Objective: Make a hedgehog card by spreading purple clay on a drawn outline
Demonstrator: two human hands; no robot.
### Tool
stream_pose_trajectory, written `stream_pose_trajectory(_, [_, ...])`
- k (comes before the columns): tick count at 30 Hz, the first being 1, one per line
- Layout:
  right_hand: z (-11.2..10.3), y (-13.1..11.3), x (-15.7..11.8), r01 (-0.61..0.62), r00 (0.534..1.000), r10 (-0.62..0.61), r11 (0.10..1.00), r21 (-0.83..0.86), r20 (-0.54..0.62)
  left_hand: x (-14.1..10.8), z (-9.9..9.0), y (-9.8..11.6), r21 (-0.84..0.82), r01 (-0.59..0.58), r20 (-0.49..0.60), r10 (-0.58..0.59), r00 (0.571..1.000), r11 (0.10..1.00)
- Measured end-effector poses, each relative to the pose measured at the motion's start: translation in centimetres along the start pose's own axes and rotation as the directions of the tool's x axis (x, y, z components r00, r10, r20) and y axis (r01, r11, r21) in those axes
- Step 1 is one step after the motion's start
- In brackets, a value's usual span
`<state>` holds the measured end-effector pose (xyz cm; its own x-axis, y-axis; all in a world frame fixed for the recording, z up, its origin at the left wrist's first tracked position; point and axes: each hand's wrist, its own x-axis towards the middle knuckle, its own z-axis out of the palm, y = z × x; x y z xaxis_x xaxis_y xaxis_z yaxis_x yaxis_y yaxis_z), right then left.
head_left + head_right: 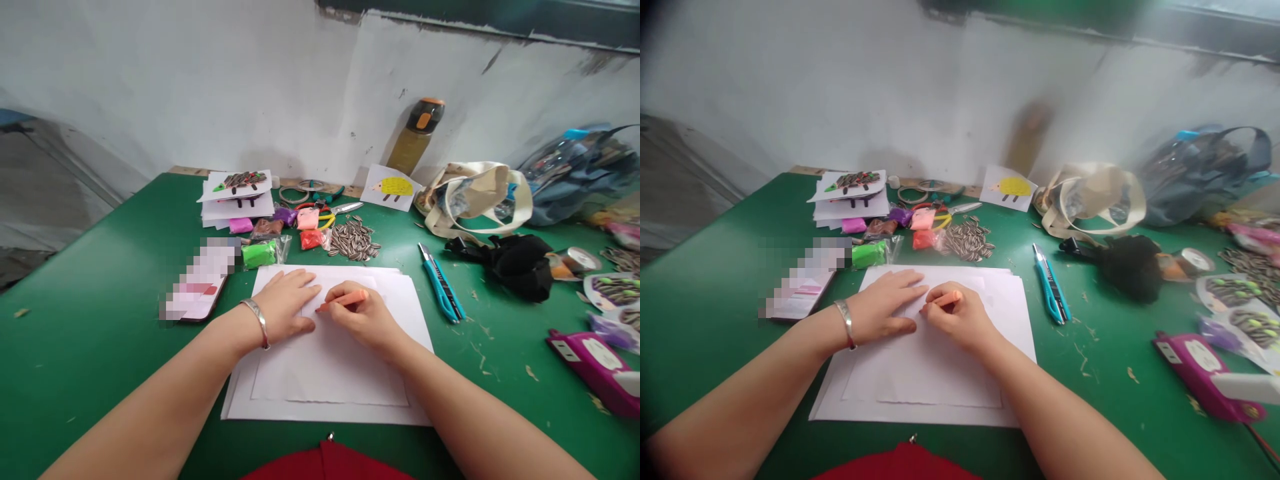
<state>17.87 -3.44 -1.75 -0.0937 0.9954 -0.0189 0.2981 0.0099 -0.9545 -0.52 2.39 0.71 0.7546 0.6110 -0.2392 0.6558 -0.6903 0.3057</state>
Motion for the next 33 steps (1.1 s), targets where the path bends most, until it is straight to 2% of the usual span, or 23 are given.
stream_pose_trajectory(4, [0.1, 0.4, 0.1, 0.018, 0.997, -0.02, 1.0, -0.021, -0.069, -0.1, -0.1, 0.0, 0.003, 0.007, 0.009, -0.007, 1.0, 1.0])
stream_pose_trajectory(16, [-0.4, 0.6, 0.3, -0.005, 0.985, -0.008, 0.998, -0.07, -0.173, -0.1, 0.0, 0.0, 0.004, 0.017, 0.017, -0.017, 1.0, 1.0])
stream_pose_trajectory(23, [-0.8, 0.8, 0.2, -0.037, 0.981, 0.029, 0.999, -0.036, -0.19, -0.1, -0.1, 0.0, 0.006, 0.036, 0.044, -0.036, 0.998, 0.999])
stream_pose_trajectory(33, [-1.6, 0.7, 0.1, -0.066, 0.968, 0.038, 0.992, -0.108, -0.247, 0.0, 0.1, -0.1, 0.016, 0.052, 0.055, -0.053, 0.997, 0.999])
